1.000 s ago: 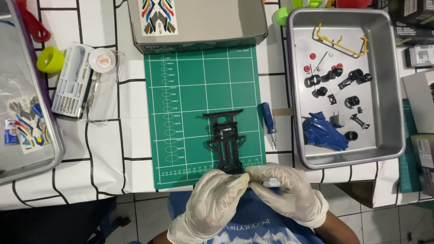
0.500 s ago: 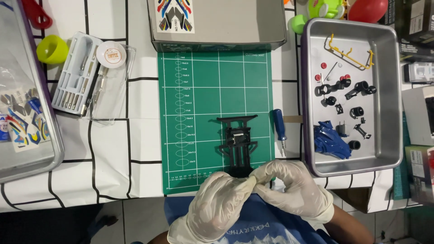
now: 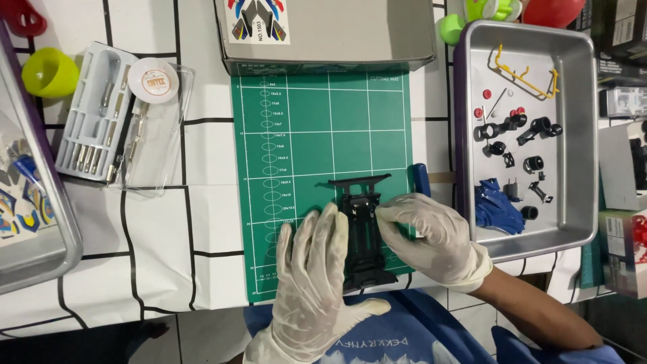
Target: The person assembles a black mechanical component on a green cutting mat, picking up small parts from a metal tray and attaching them to the main structure. They use a screwdriver to tighten screws and secure the pieces together, occasionally adjusting the position of the assembly.
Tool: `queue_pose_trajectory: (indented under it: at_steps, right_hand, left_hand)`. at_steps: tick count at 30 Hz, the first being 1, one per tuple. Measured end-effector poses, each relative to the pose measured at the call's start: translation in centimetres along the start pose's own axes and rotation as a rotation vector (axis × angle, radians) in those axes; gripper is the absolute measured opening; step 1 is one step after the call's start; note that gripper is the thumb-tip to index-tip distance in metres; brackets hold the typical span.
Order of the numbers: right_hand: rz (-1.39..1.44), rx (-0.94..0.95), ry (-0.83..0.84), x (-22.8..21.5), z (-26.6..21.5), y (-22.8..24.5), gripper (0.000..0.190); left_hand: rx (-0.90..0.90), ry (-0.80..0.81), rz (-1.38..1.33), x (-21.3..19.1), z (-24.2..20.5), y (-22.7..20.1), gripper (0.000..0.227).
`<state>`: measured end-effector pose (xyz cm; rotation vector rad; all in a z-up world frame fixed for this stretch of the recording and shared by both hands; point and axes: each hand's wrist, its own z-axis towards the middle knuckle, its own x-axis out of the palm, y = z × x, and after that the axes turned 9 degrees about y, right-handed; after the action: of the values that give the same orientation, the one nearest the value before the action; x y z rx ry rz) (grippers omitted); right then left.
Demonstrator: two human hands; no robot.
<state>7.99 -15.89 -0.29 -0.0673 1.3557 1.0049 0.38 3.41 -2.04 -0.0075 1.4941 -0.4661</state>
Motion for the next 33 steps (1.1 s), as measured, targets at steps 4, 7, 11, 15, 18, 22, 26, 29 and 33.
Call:
queue_pose_trajectory:
  at_steps: [4, 7, 11, 15, 18, 22, 26, 29, 33]
  right_hand:
    - [-0.141, -0.065, 0.011, 1.0, -0.6, -0.9, 0.019]
    - [-0.113, -0.044, 0.07, 0.9, -0.6, -0.8, 0.019]
    - [-0.008, 0.012, 0.181, -0.1, 0.4, -0.3, 0.021]
    - [0.023, 0.032, 0.279, -0.5, 1.0, -0.4, 0.025]
    - [0.125, 0.176, 0.346, -0.9, 1.7, -0.4, 0.021]
    - [0.039, 0.033, 0.398, -0.6, 0.6, -2.0, 0.02]
    - [-0.021, -0.084, 0.388, -0.4, 0.5, -1.8, 0.025]
    - [-0.027, -0.046, 0.36, -0.4, 1.3, -1.1, 0.024]
    - [0.042, 0.016, 0.398, -0.7, 1.8, -0.4, 0.03]
  left_hand:
    - [0.014, 0.096, 0.086, 0.7, -0.2, 0.2, 0.169]
    - [0.031, 0.083, 0.058, 1.1, -0.5, 0.3, 0.139]
    - [0.013, 0.123, 0.055, 1.5, -0.4, 0.4, 0.149]
    - [0.017, 0.127, 0.068, 1.3, -0.4, 0.5, 0.146]
    - [0.003, 0.126, 0.072, 1.4, -0.3, 0.4, 0.139]
    - [-0.005, 0.051, 0.053, 1.7, -0.5, 0.4, 0.145]
    - [-0.012, -0.063, 0.056, 1.4, 0.3, 0.5, 0.087]
    - [-0.007, -0.015, 0.088, 1.5, -0.1, 0.4, 0.088]
    - [0.039, 0.118, 0.128, 1.3, -0.3, 0.6, 0.139]
